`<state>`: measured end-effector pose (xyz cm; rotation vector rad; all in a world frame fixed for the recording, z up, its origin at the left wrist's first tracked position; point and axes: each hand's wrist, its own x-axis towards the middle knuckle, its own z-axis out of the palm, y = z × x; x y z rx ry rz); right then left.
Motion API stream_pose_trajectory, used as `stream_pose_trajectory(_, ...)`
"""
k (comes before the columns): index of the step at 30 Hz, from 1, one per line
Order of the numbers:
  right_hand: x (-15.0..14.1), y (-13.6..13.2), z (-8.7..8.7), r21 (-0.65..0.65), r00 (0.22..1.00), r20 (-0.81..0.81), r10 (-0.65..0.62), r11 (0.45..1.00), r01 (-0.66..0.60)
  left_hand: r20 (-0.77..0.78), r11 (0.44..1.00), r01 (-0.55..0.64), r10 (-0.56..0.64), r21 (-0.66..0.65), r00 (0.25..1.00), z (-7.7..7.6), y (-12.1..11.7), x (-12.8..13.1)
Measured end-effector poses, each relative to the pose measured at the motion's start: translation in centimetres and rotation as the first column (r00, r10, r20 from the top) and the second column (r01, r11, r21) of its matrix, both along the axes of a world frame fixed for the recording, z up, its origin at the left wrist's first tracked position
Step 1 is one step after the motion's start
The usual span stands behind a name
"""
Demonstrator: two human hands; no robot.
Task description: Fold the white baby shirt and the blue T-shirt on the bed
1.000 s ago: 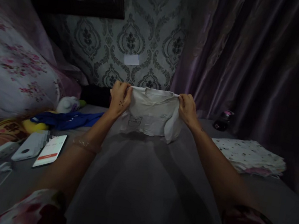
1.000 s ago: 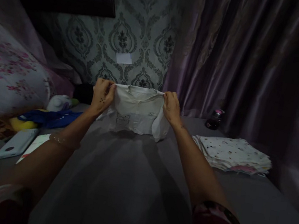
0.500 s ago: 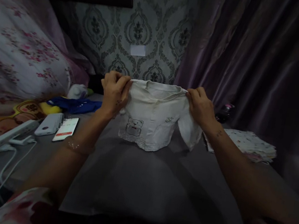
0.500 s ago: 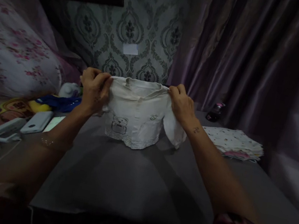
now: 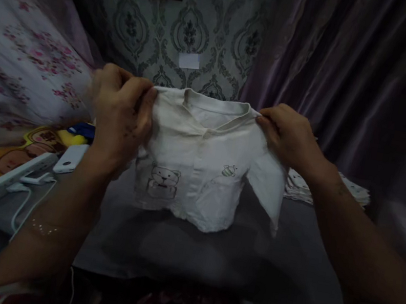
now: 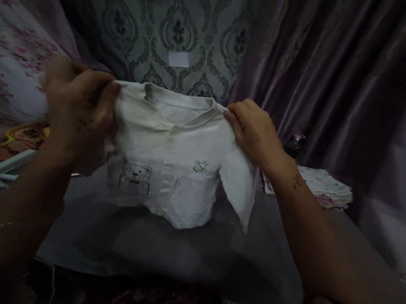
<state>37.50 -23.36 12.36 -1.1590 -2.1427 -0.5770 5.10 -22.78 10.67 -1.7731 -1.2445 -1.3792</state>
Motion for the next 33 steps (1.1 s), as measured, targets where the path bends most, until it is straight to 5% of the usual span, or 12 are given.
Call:
stream_pose_trajectory(4, 0.3, 4.7, -2.3, -0.181, 0.998, 0.039, -0.049, 0.982, 0.056, -0.078, 0.976, -0.054, 0.038, -0.21, 0.996, -2.2, 4.7, 0.2)
stream_pose_trajectory(11, -1.1, 11.0, -12.1, -0.49, 0.917, 0.209, -0.339, 0.776, 0.399, -0.088, 0.836, -0.02, -0.034, -0.549, 0.995, -13.6, 13.7, 2.3)
stream_pose_trajectory(15, -2.0, 12.6, -15.3, -0.534, 0.878, 0.31, -0.366, 0.697, 0.479, -0.07, 0.792, -0.009, -0.042, -0.61, 0.997, -17.7, 16.2, 3.3)
stream_pose_trajectory(33, 0.3, 21.9, -20.8, -0.57, 0.857, 0.443, -0.263, 0.655, 0.496, -0.144, 0.687, -0.08, -0.036, -0.722, 0.989, -23.1, 24.7, 4.9)
